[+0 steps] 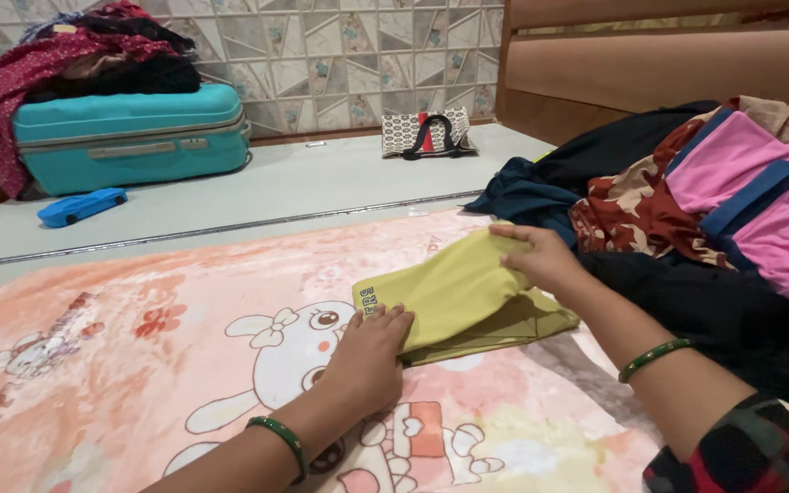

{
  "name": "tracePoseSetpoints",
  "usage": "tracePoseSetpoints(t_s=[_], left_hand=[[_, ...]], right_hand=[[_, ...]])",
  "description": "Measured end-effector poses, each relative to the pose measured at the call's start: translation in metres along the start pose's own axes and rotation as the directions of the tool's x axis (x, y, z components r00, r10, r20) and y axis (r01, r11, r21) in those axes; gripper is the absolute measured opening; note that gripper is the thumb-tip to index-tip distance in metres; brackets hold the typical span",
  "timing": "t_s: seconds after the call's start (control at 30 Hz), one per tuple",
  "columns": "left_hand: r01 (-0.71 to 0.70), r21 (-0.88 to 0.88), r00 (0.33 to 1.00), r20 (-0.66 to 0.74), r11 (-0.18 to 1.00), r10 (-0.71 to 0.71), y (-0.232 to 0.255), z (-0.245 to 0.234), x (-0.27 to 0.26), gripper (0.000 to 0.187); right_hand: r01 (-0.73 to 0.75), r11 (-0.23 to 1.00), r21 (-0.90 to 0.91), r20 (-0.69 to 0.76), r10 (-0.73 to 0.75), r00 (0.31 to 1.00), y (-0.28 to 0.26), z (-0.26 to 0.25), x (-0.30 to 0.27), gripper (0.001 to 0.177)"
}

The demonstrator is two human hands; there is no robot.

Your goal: The person folds several garments, including a yellow shirt, a red polka dot top, and a teal shirt, on a bed surface.

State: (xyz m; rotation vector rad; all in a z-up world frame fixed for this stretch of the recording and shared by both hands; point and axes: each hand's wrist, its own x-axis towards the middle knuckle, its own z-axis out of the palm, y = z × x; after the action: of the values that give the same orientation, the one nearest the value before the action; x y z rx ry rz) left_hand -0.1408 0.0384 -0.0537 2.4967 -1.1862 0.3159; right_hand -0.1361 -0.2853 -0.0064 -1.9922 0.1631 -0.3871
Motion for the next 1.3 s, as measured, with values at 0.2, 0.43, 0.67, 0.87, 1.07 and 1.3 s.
tracePoseSetpoints(t_s=[0.2,0.43,0.67,0.87,1.07,1.3], left_hand=[[-0.026,-0.027,1.000,-0.004,0.999,0.026,-0.005,0.009,0.002,0.065],[-0.110,-0.044,0.993,-0.043,0.993,0.108,-0.007,0.004,0.002,0.065],[0.091,-0.476,0.969,-0.162,0.875,-0.189,0.006,-0.039,0.003,0.046],[0.108,-0.335,0.979,-0.128,0.936,-0.159,-0.022,-0.023,0.025,0.052],[0.363,-0.007,0.900,0.263,0.932,-0.348,-0.042,-0.015,0.061,0.063],[0.393,0.283,0.845,0.264,0.875,-0.465,-0.052,0.001,0.097,0.062]], right_hand=[[-0.167,0.913,-0.372,0.057,0.202,0.978,0.027,-0.009,0.006,0.059],[0.017,0.704,-0.710,0.036,0.013,0.999,0.012,-0.008,-0.006,0.059],[0.479,0.453,-0.752,0.199,-0.536,0.820,-0.019,0.051,-0.037,0.067],[0.340,0.505,-0.793,0.508,0.242,0.826,-0.007,0.074,-0.030,0.073],[0.370,0.532,-0.761,0.546,0.218,0.809,-0.002,0.070,-0.032,0.073],[0.367,0.530,-0.764,0.544,0.225,0.808,-0.007,0.070,-0.034,0.073]])
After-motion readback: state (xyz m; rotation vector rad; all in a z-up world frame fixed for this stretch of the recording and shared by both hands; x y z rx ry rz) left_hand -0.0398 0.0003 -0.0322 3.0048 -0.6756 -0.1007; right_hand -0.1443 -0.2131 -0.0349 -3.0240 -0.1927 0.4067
